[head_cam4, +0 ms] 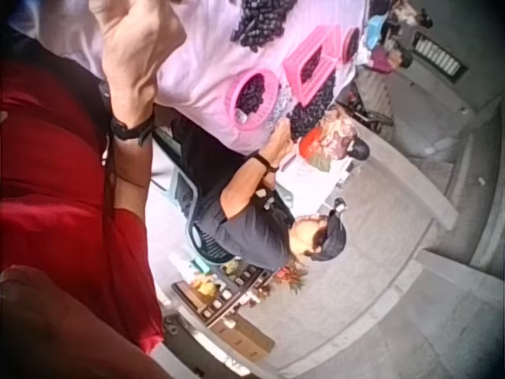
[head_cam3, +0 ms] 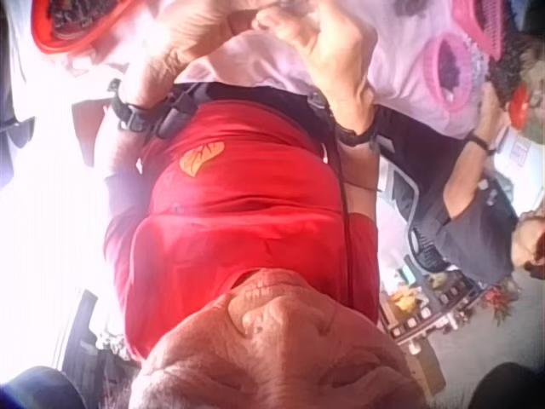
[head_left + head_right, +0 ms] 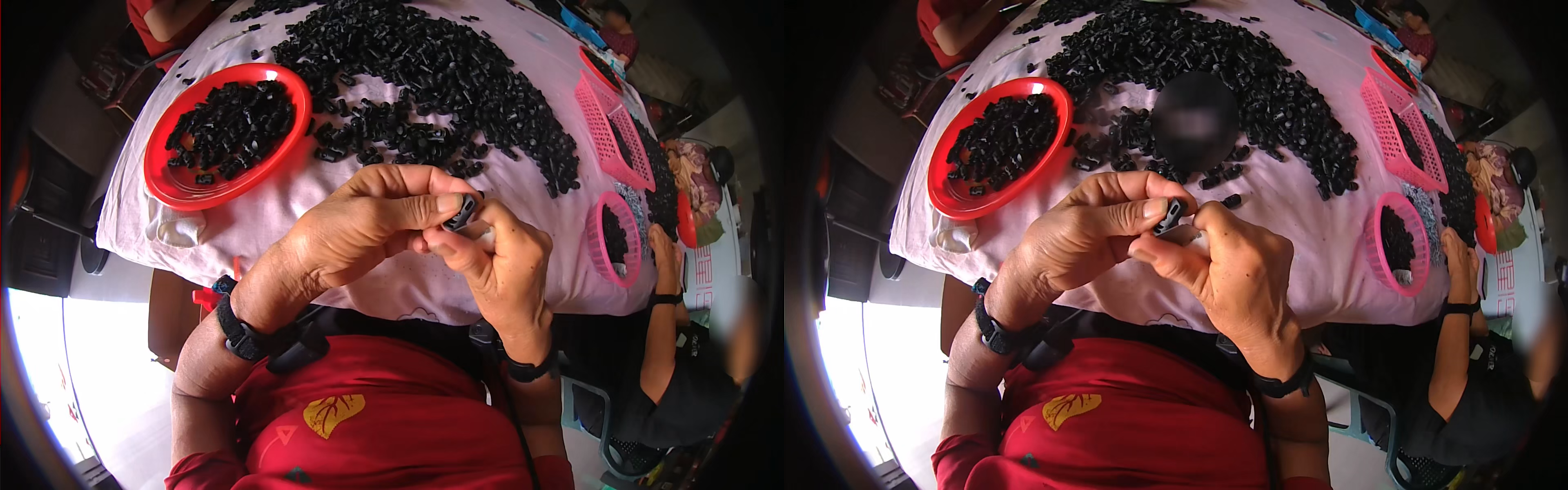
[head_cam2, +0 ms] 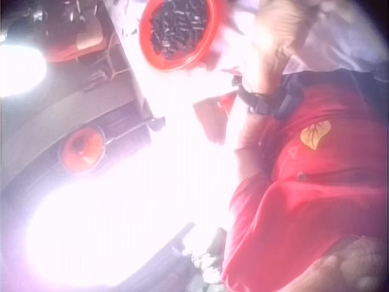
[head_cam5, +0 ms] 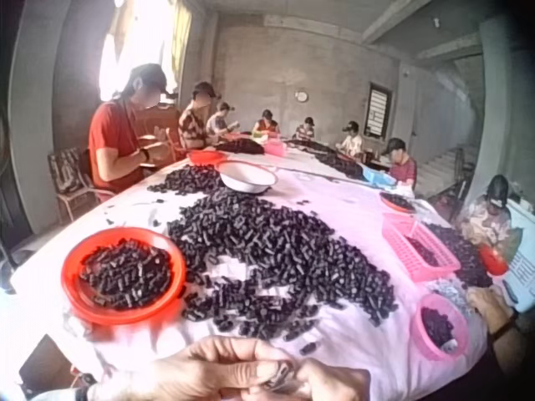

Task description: Assembling small black plastic components by hand at a production table.

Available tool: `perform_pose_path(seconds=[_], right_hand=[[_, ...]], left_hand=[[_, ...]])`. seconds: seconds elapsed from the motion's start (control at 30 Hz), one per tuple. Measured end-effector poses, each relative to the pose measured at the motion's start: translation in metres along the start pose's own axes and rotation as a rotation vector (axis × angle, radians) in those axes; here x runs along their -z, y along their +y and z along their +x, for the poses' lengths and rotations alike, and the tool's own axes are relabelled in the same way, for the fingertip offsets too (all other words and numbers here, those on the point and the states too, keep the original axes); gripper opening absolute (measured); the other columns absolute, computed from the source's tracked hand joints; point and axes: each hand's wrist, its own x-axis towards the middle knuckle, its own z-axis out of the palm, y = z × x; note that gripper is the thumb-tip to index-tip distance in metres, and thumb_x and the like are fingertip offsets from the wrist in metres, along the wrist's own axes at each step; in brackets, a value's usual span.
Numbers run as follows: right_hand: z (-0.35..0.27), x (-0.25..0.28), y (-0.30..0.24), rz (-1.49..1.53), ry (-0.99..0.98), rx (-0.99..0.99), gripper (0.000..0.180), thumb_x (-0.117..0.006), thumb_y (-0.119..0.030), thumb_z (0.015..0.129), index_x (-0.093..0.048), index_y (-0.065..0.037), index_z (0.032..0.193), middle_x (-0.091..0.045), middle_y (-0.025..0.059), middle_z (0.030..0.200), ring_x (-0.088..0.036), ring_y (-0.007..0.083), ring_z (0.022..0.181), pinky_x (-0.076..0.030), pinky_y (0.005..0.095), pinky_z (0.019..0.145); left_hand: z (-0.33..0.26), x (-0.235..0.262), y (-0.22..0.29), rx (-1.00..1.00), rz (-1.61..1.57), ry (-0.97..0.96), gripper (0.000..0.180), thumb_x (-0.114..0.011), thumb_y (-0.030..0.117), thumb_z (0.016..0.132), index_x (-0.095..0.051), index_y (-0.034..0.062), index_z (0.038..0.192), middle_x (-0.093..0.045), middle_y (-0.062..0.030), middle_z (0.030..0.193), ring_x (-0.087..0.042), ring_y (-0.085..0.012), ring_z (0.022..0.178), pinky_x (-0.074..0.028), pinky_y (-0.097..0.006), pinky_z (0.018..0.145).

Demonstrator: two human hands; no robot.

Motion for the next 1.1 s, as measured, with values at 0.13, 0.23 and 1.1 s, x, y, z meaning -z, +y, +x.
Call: perform_pose_path(seconds=[0.13,0.23,1.1], right_hand=[[0.001,0.006,-0.001,0.087,0.105,0.022,0.049,-0.078,-0.048,0.07,-0.054,-0.006,0.077,-0.057,0.0062,0.056,-0.059,0.0184,0.047,-0.045,0.0301,0.043],[0.002,0.01,-0.003,0.057,0.101,-0.025,0.051,-0.078,-0.049,0.069,-0.053,-0.005,0.077,-0.055,0.0058,0.055,-0.057,0.0177,0.046,-0.044,0.0292,0.043],[0.003,0.009,-0.003,-0.033,0.047,-0.049,0.052,-0.072,-0.053,0.073,-0.053,-0.005,0.072,-0.06,0.009,0.057,-0.061,0.0235,0.047,-0.045,0.0321,0.043]], left_hand=[[0.002,-0.002,-0.005,-0.001,-0.176,0.0,0.029,-0.062,0.014,0.09,-0.059,-0.0019,0.114,-0.065,-0.0076,0.104,-0.063,-0.0126,0.087,-0.052,-0.025,0.078],[0.003,-0.001,-0.007,0.0,-0.21,-0.022,0.028,-0.061,0.013,0.091,-0.059,-0.0019,0.114,-0.065,-0.0072,0.102,-0.062,-0.0113,0.085,-0.052,-0.024,0.076],[0.002,-0.005,-0.005,-0.006,-0.099,0.005,0.027,-0.061,0.016,0.091,-0.061,0.0002,0.112,-0.066,-0.0046,0.099,-0.06,-0.0085,0.08,-0.048,-0.022,0.071]])
